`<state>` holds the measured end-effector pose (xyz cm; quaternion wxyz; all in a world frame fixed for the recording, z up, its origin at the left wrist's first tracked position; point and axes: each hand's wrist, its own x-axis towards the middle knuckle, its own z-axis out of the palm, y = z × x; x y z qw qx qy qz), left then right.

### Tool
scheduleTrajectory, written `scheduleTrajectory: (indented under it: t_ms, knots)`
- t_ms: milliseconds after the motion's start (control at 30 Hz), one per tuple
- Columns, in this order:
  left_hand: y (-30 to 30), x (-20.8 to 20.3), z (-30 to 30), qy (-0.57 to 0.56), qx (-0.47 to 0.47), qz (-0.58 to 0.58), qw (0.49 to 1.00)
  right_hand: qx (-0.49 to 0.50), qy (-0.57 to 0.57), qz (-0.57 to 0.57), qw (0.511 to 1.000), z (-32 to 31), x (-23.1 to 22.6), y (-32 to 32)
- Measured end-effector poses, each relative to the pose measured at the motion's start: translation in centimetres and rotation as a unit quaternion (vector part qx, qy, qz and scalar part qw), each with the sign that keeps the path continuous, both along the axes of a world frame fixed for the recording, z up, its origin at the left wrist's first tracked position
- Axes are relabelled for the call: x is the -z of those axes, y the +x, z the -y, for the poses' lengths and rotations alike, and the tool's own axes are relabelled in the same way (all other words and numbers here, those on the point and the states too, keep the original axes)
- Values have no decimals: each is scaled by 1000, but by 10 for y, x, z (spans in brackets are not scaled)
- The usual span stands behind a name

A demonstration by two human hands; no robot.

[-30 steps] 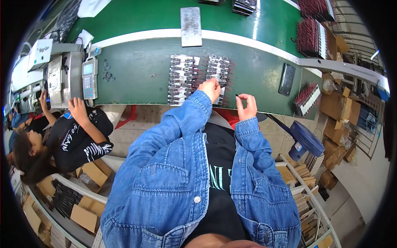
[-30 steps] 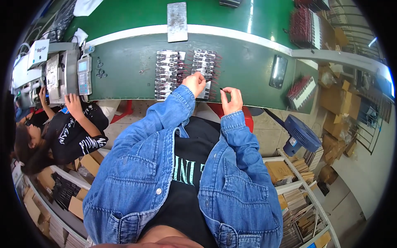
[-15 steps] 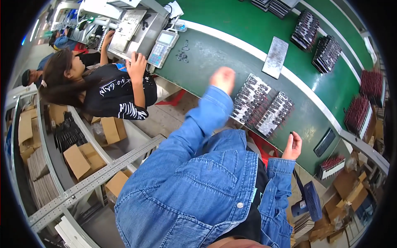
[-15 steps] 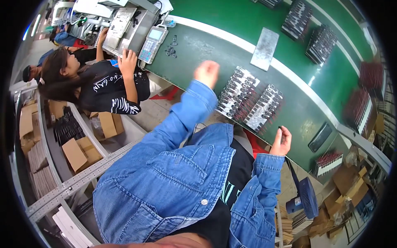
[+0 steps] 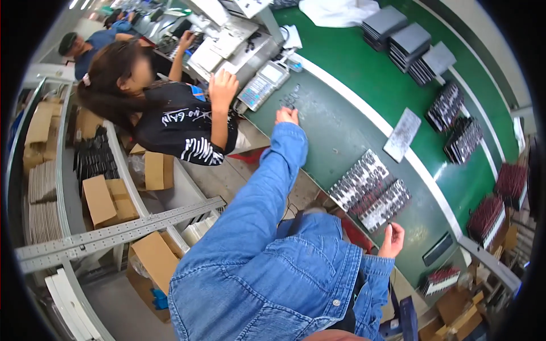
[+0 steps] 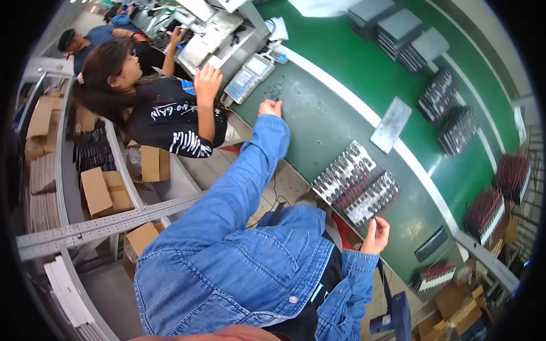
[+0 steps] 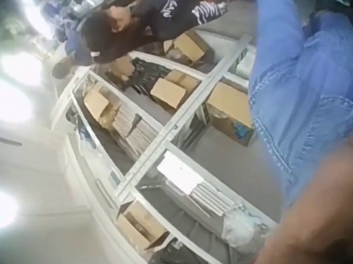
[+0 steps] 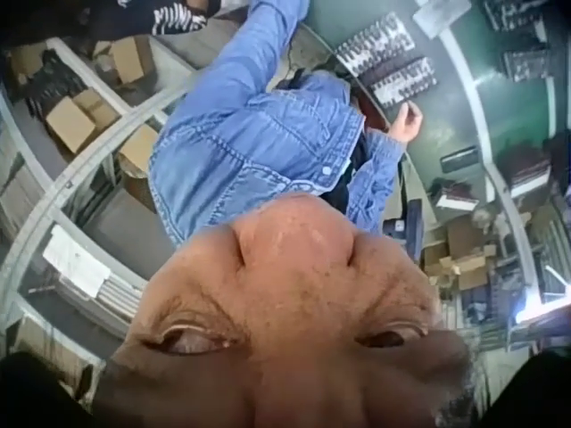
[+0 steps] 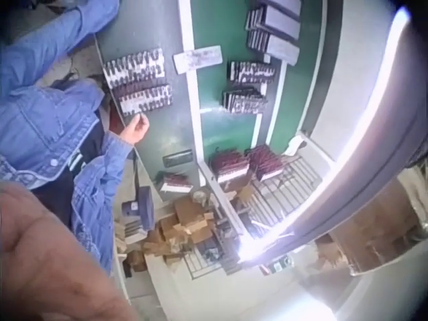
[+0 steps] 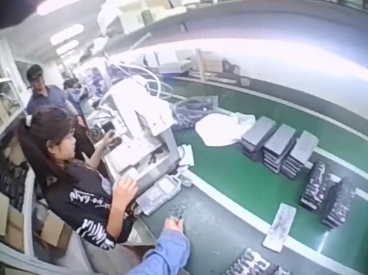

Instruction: The person picks up small electronic components and presses them onto wire leads arranged in rows on a tray. They repeat this process for each component, occasionally moving the tray to reach the next row.

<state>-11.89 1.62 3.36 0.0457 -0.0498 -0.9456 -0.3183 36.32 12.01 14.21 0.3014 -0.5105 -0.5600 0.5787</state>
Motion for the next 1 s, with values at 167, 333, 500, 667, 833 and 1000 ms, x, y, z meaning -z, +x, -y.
scheduleTrajectory:
  t_ms: [167,333,500,667,833,1000]
  knots:
    - [77,-41,-23,83,270,121,952,2,-44,-41,998,-3,-6,-13]
    - [194,-82,-49,-19,634,266,726,-65,-134,-76,986,-10,-14,-46]
    - [247,-90,-64,-10,669,280,688,-143,-191,-84,967,-18,-3,-47]
    - [260,-93,-67,88,646,324,686,-84,-133,-58,986,-13,2,-34]
    - [258,-105,-57,80,555,430,708,-123,-123,-39,984,-15,-11,-47]
    - [265,-106,-50,159,592,372,697,-39,-197,-76,977,-13,-3,-43]
